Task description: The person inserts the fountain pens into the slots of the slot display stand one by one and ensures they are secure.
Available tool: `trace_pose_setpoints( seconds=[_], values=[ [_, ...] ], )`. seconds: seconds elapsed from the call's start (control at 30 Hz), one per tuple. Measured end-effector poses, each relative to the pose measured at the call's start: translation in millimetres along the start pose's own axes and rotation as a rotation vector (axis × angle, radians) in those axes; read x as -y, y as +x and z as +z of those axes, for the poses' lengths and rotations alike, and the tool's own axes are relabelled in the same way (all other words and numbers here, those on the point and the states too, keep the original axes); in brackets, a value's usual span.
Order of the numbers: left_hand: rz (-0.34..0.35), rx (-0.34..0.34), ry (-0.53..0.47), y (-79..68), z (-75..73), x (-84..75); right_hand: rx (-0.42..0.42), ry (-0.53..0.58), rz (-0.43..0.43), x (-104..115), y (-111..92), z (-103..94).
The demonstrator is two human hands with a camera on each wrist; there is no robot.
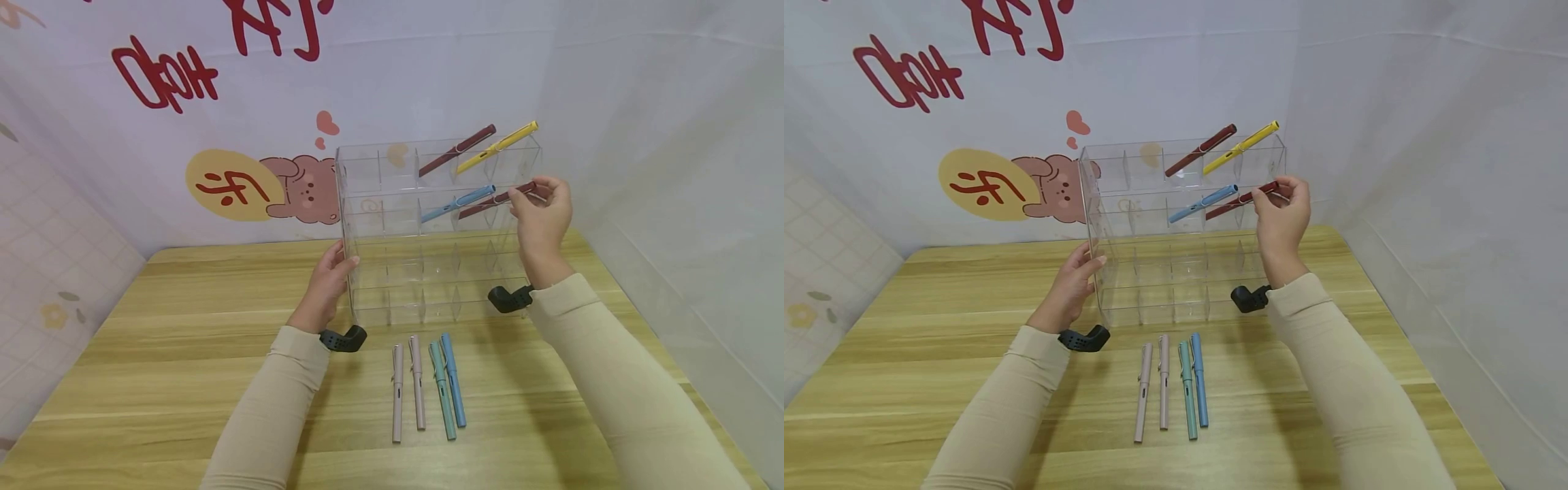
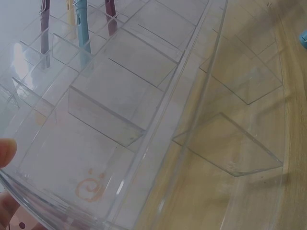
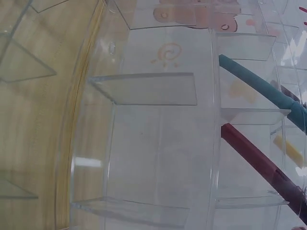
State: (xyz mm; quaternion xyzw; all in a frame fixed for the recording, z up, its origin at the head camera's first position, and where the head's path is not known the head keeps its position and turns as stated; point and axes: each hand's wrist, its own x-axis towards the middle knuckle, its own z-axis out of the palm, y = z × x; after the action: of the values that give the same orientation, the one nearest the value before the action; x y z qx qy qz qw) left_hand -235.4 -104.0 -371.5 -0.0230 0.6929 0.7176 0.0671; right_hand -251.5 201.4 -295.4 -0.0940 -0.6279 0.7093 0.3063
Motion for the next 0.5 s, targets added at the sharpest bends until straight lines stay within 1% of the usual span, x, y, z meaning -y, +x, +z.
trace_pose_setpoints(
  seconds=[0.13,0.23,0.33,0.5],
  values=[
    [-0.007,0.001,0.001,-0.4,-0.5,0.8,0.015,0.024,0.004,1.3,-5.6,-6.5],
    [-0.007,0.004,0.004,-0.5,-0.5,0.4,0.04,0.007,0.01,1.9,-14.4,-14.6],
    [-0.004,0.005,0.009,-0.3,-0.2,-0.5,0.094,-0.042,0.011,-0.4,-26.6,-23.6],
    [-0.002,0.001,0.005,0.0,0.2,-1.7,0.181,-0.203,0.0,-10.6,-50.2,-36.3]
  ],
)
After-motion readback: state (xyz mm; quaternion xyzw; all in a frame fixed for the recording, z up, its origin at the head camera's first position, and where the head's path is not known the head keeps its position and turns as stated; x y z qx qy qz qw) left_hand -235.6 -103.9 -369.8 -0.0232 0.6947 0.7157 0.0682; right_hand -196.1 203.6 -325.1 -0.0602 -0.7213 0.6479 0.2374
